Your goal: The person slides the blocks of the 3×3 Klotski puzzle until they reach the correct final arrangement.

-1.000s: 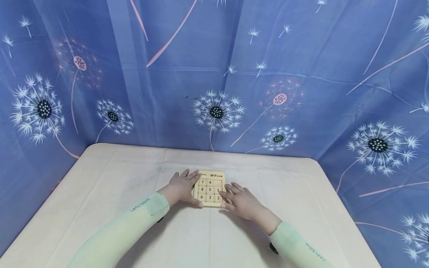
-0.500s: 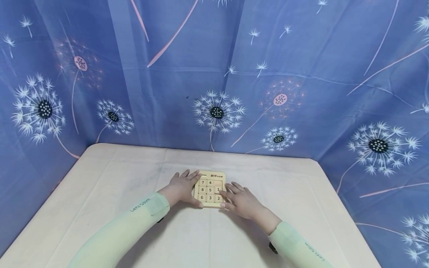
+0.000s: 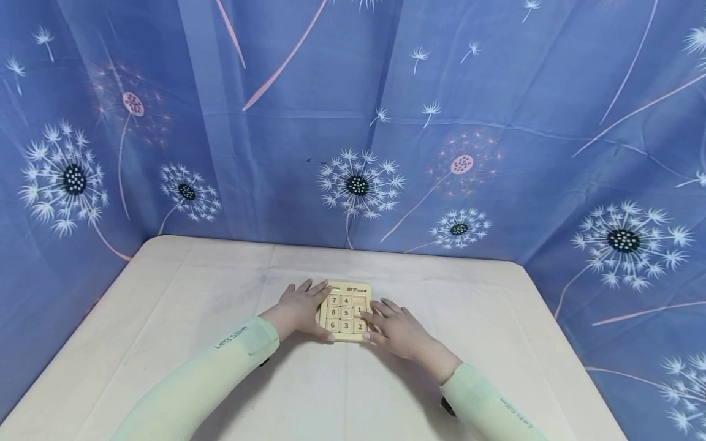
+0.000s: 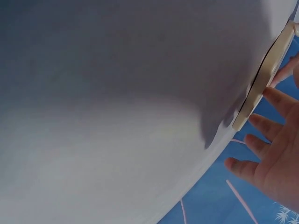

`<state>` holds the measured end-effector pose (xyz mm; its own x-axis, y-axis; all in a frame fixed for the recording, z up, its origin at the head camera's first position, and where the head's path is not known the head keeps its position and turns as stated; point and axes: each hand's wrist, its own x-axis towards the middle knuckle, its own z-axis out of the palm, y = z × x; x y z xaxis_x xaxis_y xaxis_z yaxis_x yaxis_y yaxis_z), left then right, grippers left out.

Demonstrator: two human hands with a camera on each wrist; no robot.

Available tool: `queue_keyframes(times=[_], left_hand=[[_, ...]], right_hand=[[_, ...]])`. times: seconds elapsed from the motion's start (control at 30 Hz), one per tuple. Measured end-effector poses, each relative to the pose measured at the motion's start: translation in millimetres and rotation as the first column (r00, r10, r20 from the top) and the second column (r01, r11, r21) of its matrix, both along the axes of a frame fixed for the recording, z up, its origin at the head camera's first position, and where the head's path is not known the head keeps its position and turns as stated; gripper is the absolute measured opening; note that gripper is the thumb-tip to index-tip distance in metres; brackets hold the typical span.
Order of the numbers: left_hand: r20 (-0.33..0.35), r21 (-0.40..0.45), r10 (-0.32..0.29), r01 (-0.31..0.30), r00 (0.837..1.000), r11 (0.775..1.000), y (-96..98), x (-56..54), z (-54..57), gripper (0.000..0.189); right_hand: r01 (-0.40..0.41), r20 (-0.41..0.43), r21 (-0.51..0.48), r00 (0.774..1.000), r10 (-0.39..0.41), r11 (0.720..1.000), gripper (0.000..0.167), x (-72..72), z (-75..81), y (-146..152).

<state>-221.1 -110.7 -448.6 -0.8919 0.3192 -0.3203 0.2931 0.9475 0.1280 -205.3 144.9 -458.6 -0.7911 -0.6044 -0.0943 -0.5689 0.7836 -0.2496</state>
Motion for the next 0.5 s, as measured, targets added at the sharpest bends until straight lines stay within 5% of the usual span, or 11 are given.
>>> queue_keyframes(times=[0.5], left_hand=[[0.003, -0.003, -0.003, 0.003, 1.000, 1.000, -0.2, -0.7, -0.3, 0.116]], right_hand=[[0.018, 0.021, -0.010, 1.000, -0.018, 1.000, 0.052, -2.1, 2.1, -3.8]])
